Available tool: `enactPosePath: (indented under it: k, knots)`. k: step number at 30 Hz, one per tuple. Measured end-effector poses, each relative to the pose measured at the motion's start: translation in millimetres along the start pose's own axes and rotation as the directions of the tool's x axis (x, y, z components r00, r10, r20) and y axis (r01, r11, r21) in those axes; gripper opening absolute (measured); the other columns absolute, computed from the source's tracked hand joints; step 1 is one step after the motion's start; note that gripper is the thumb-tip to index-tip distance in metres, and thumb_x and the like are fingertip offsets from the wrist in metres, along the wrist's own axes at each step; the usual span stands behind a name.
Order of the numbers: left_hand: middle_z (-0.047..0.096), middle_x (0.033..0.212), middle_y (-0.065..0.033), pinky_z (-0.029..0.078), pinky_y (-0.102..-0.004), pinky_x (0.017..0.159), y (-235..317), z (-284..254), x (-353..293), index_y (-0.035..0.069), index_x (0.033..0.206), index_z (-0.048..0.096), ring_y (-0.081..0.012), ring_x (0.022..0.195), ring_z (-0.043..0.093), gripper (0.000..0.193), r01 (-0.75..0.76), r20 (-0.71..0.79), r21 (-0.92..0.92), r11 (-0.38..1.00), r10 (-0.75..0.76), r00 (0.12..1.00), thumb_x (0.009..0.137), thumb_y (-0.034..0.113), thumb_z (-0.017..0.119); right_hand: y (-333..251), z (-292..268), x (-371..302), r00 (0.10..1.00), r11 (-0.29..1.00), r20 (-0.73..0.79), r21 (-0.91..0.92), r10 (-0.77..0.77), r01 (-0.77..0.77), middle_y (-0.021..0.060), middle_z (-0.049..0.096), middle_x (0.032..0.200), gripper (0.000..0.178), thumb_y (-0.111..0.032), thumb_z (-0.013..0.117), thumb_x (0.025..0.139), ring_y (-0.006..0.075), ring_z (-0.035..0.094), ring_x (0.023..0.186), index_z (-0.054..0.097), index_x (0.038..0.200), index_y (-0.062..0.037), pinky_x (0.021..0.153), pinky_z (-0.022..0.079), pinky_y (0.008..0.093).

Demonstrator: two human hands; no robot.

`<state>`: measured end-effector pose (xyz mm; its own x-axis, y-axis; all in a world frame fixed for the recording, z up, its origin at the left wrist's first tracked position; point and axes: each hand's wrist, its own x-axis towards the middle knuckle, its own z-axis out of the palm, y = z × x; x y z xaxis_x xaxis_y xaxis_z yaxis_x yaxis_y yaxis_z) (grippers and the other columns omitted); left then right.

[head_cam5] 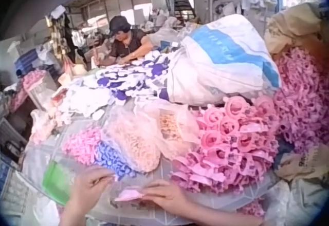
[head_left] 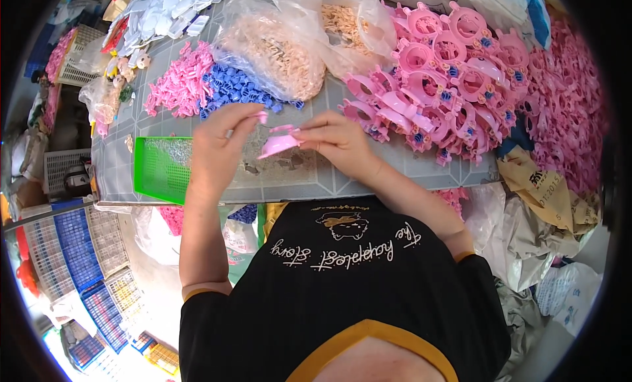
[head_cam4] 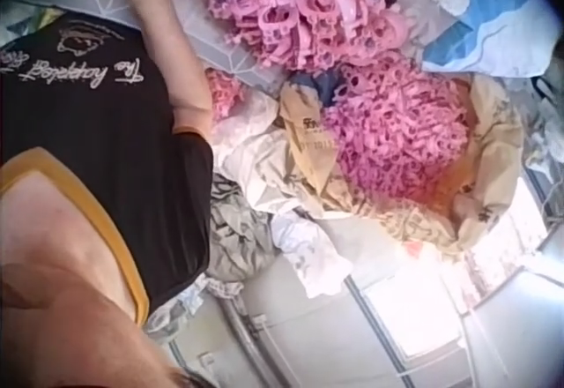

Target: Assembling small blue decorative flowers onto circular pink plastic toy frames by hand.

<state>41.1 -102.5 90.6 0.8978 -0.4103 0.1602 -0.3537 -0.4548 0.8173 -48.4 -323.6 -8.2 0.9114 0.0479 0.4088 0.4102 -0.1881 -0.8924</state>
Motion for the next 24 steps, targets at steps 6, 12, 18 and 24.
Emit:
enactPosePath:
  k: [6, 12, 18, 24]
  knots:
    - [0.075, 0.095, -0.0133, 0.056, -0.031, 0.074, 18, 16, -9, 0.002, 0.105, 0.077, -0.0232, 0.085, 0.072, 0.018, -0.323, 0.174, 0.194, 0.926, 0.291, 0.941, 0.088, 0.0, 0.071, 3, 8, -7, 0.978, 0.978, -0.035, -0.054, -0.205, 0.203, 0.0102, 0.072, 0.113, 0.029, 0.002, 0.074, 0.085, 0.0255, 0.071, 0.105, 0.08, 0.111, -0.01, 0.092, 0.057, 0.034]
    - [0.075, 0.094, -0.0124, 0.057, -0.0338, 0.073, 20, 19, -9, 0.003, 0.1, 0.077, -0.0263, 0.084, 0.072, 0.016, -0.349, 0.209, 0.153, 0.925, 0.314, 0.926, 0.084, 0.002, 0.075, -1, 7, -3, 0.966, 0.963, -0.027, -0.091, -0.255, 0.252, 0.0109, 0.072, 0.112, 0.028, 0.002, 0.074, 0.084, 0.0267, 0.072, 0.105, 0.08, 0.108, -0.0096, 0.091, 0.059, 0.0336]
    - [0.076, 0.094, -0.0125, 0.057, -0.0322, 0.075, 15, 20, -12, 0.002, 0.101, 0.078, -0.0246, 0.085, 0.073, 0.02, -0.286, 0.212, 0.09, 0.954, 0.262, 0.941, 0.082, -0.002, 0.074, -3, 10, -3, 0.953, 0.944, -0.034, -0.155, -0.301, 0.293, 0.0112, 0.072, 0.111, 0.026, 0.002, 0.074, 0.083, 0.0282, 0.072, 0.103, 0.08, 0.107, -0.0086, 0.089, 0.06, 0.0341]
    - [0.075, 0.09, -0.0123, 0.056, -0.0316, 0.073, 12, 21, -14, 0.0, 0.101, 0.077, -0.0229, 0.081, 0.072, 0.02, -0.272, 0.23, 0.065, 0.96, 0.251, 0.94, 0.082, -0.003, 0.073, -7, 10, -4, 0.948, 0.933, -0.022, -0.186, -0.319, 0.309, 0.0136, 0.072, 0.109, 0.025, 0.001, 0.074, 0.084, 0.028, 0.073, 0.099, 0.078, 0.108, -0.0059, 0.085, 0.061, 0.0339]
